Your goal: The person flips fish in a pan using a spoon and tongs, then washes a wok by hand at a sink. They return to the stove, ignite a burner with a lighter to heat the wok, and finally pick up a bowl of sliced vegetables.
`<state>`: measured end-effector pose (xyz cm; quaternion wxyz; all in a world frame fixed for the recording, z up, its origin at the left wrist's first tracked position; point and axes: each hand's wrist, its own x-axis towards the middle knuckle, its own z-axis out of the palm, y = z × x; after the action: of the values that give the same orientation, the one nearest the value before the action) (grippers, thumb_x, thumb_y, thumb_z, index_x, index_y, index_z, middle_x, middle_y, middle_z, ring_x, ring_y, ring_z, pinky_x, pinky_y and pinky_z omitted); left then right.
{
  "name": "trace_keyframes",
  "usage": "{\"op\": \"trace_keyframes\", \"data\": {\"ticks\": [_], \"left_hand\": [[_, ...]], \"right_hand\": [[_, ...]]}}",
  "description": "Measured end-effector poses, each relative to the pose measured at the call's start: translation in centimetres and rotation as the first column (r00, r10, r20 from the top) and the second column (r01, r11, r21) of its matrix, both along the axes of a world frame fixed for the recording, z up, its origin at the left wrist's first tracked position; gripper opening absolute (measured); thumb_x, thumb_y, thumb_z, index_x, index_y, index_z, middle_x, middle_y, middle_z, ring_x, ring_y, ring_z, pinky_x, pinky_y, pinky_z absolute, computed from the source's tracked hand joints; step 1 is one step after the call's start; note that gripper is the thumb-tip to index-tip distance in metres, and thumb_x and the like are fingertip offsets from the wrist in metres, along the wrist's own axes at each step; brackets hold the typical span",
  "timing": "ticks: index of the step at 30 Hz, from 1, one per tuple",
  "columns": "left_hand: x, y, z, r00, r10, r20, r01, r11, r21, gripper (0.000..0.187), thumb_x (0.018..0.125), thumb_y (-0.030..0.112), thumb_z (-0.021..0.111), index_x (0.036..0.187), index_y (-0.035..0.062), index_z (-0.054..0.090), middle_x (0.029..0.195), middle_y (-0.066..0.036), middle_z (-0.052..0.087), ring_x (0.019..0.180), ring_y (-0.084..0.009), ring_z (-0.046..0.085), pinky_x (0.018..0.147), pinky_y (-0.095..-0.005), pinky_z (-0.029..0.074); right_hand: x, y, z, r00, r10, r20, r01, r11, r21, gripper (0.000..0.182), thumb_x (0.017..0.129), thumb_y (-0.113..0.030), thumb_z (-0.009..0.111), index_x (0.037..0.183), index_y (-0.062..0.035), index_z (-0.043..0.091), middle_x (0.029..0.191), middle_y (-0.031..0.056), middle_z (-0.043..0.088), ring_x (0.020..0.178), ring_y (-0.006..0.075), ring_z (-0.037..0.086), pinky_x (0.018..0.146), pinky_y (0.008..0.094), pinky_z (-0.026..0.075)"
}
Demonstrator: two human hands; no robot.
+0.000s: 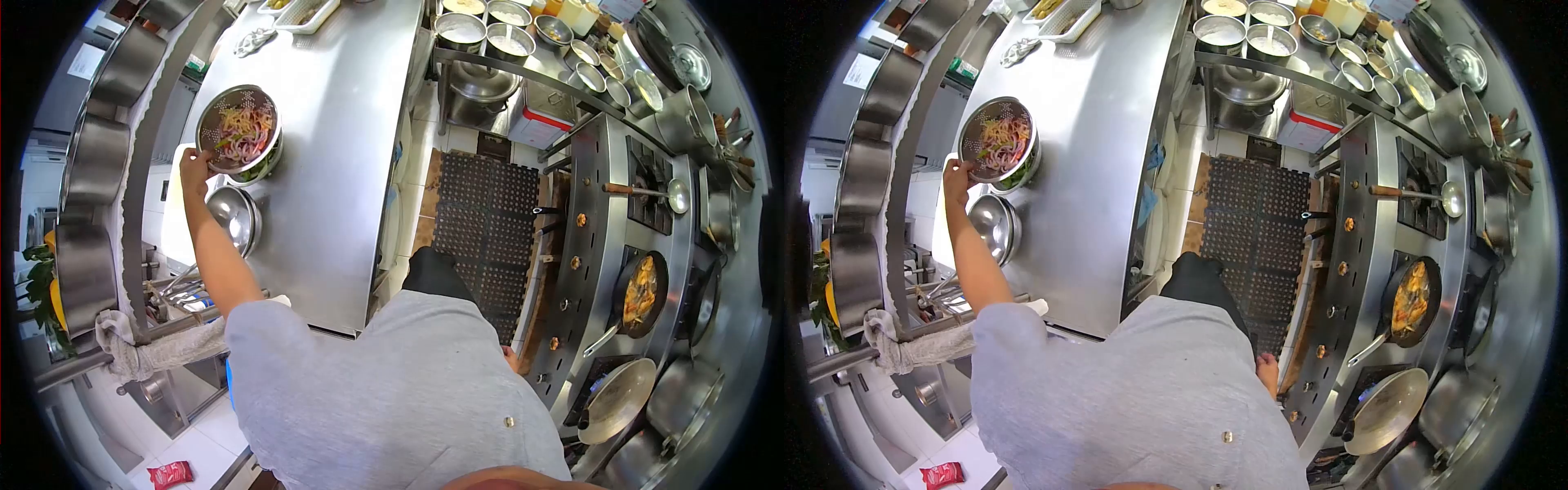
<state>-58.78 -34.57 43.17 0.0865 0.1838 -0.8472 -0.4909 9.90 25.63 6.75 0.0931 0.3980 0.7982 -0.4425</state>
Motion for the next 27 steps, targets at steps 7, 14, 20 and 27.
{"op": "trace_keyframes", "data": {"ticks": [7,14,20,27], "left_hand": [[2.5,9.3,4.3,0.98,-0.168,-0.109,0.183,0.972,0.149,0.014,0.077,0.005,0.057,0.083,0.0077,0.045,0.07,-0.005,0.057,0.057,-0.0114,0.056,0.046,-0.0258,0.049],[7.8,21.8,2.2,0.89,-0.455,-0.035,0.454,0.874,0.17,0.014,0.079,0.012,0.062,0.08,0.0103,0.048,0.068,0.003,0.047,0.052,-0.0054,0.037,0.042,-0.0229,0.029],[14.5,33.8,-7.2,0.638,-0.738,0.221,0.68,0.674,0.289,0.022,0.08,0.01,0.06,0.1,0.0046,0.051,0.086,-0.007,0.052,0.075,-0.0133,0.048,0.061,-0.0296,0.042],[25.6,44.0,-12.5,0.327,-0.835,0.444,0.633,0.542,0.553,0.027,0.07,-0.002,0.06,0.09,0.0111,0.047,0.076,-0.004,0.054,0.066,-0.015,0.052,0.061,-0.035,0.049]], "right_hand": [[-3.9,-2.1,9.0,0.956,-0.219,0.196,0.262,0.939,-0.225,0.023,0.082,-0.01,0.057,0.102,0.0015,0.057,0.071,0.0064,0.06,0.056,0.0135,0.054,0.048,0.0283,0.042],[2.1,-3.0,3.4,0.855,-0.508,0.1,0.496,0.749,-0.439,0.016,0.082,-0.011,0.055,0.095,-0.0033,0.059,0.074,0.0088,0.062,0.056,0.0174,0.058,0.047,0.0328,0.045],[7.4,-7.1,7.4,0.85,-0.502,0.159,0.491,0.865,0.102,0.027,0.077,-0.024,0.057,0.095,-0.0038,0.062,0.089,0.018,0.064,0.088,0.037,0.061,0.076,0.0436,0.049],[22.9,-8.8,9.2,0.037,-0.992,0.121,0.892,0.088,0.443,0.018,0.076,-0.015,0.053,0.083,-0.002,0.064,0.085,0.0188,0.066,0.087,0.0348,0.063,0.076,0.045,0.05]]}}
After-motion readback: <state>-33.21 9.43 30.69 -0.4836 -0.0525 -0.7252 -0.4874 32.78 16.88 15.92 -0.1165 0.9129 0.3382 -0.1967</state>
